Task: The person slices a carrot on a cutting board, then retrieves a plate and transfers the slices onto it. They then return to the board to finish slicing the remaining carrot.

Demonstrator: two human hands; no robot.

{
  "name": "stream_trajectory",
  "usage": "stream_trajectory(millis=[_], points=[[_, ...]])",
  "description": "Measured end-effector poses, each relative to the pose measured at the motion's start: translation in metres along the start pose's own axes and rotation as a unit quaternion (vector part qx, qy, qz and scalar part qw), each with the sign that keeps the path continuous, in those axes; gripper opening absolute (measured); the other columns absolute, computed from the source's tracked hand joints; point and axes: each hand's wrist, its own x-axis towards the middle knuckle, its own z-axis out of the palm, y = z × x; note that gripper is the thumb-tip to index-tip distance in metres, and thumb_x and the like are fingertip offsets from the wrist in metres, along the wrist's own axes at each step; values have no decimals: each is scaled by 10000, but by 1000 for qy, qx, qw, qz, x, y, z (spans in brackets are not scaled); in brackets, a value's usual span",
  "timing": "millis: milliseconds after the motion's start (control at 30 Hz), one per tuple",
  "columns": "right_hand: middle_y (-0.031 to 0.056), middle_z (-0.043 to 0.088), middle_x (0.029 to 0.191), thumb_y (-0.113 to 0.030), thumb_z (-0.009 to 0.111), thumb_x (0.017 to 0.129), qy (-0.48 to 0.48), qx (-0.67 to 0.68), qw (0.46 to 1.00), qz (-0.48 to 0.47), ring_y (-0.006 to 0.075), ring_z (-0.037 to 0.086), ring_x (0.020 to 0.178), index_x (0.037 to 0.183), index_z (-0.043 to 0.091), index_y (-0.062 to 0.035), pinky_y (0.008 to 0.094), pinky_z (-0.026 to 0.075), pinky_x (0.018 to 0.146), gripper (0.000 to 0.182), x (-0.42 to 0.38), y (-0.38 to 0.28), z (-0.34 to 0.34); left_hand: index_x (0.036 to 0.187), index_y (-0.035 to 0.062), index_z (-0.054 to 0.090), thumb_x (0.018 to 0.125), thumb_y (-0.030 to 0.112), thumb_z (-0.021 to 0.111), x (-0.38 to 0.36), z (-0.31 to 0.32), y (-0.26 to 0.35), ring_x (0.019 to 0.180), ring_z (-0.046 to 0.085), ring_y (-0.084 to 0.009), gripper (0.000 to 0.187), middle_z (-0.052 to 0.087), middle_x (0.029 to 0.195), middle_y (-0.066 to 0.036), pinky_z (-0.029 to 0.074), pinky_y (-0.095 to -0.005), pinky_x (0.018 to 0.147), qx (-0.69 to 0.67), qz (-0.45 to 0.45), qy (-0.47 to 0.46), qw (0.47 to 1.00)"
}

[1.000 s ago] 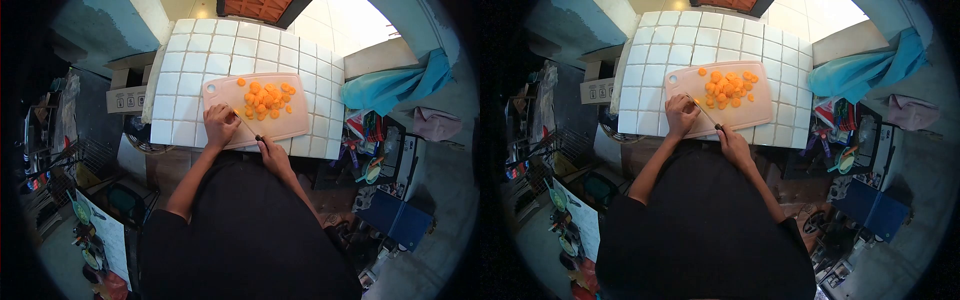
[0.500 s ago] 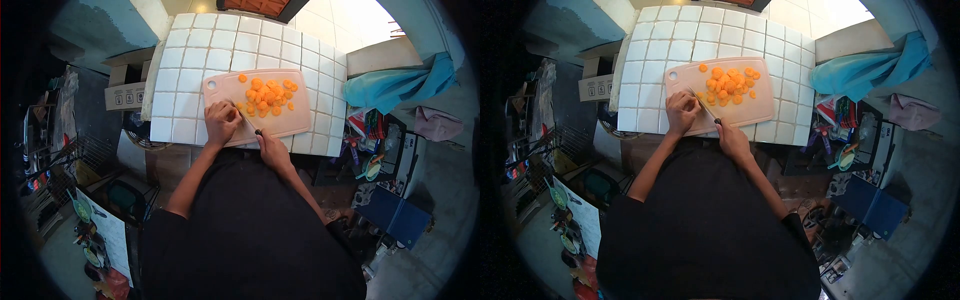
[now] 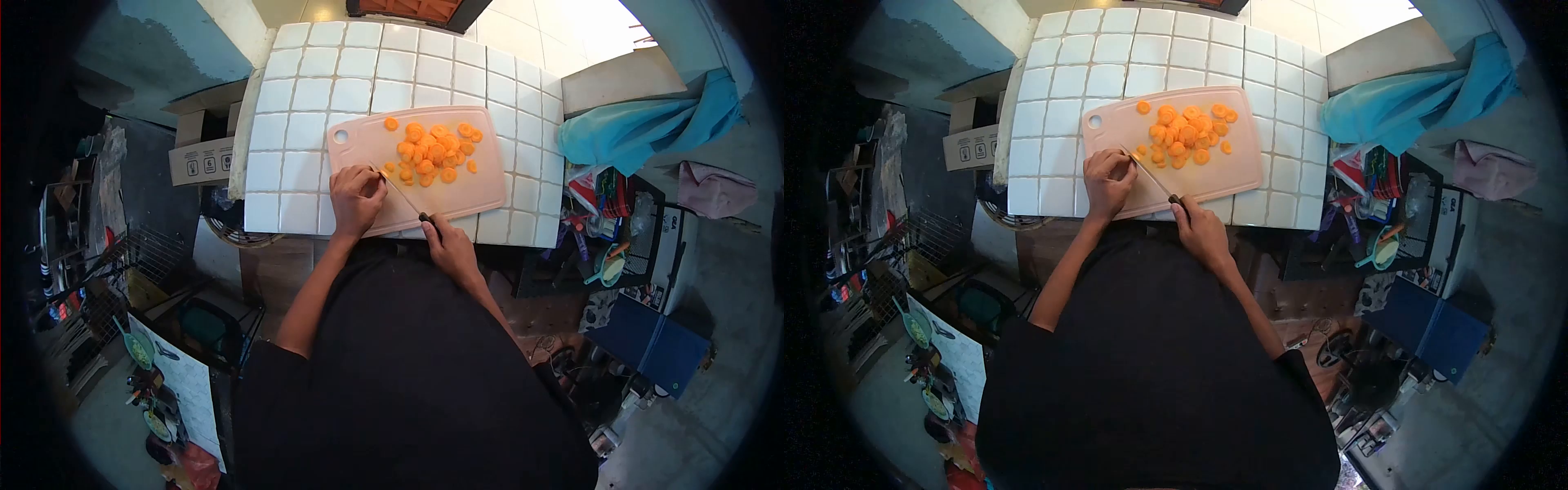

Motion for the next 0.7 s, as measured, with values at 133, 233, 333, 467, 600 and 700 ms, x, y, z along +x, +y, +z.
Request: stream_trajectory(millis=[133,233,333,467,600,700], points=[[271,673,777,-369,508,1073,-4,1,1000,-10,500,657,778,1053,579,-68,597,486,676,311,0,-6,-3,831,99,696,752,116,801,0,-1,-1,926,644,-235,132,696,919,-24,436,-396,883,-5,-9,-7,1000],[272,673,781,-367,507,1074,-4,-9,1000,-9,501,657,781,1053,577,-70,596,486,678,306,-1,-5,-4,829,97,695,749,111,799,0,-1,-1,918,643,-238,131,696,916,-25,436,-396,883,-10,-7,-4,1000],[274,674,784,-360,501,1076,-11,-22,1000,-9,505,655,783,1058,570,-71,596,485,681,298,-1,-8,-5,829,94,696,749,109,798,-1,-1,-1,916,643,-239,130,695,913,-26,436,-396,882,-11,-7,-3,1000],[280,669,783,-348,490,1081,-31,-21,999,-7,512,649,784,1070,556,-69,599,479,680,287,3,-7,-8,832,91,697,753,107,800,0,-1,0,919,644,-239,131,698,918,-27,435,-394,880,-10,-8,-3,1000],[291,660,782,-344,482,1084,-34,-22,999,-19,522,641,788,1066,545,-66,609,470,682,285,5,-11,-13,832,90,701,759,104,801,0,-3,2,912,642,-238,125,700,919,-26,434,-391,878,-15,-8,3,1000],[300,652,782,-342,477,1087,-55,-23,998,-15,531,632,793,1057,532,-60,618,464,689,289,6,-11,-17,834,91,705,766,101,804,0,-2,3,909,643,-236,119,704,922,-25,432,-389,874,-19,-9,0,1000]])
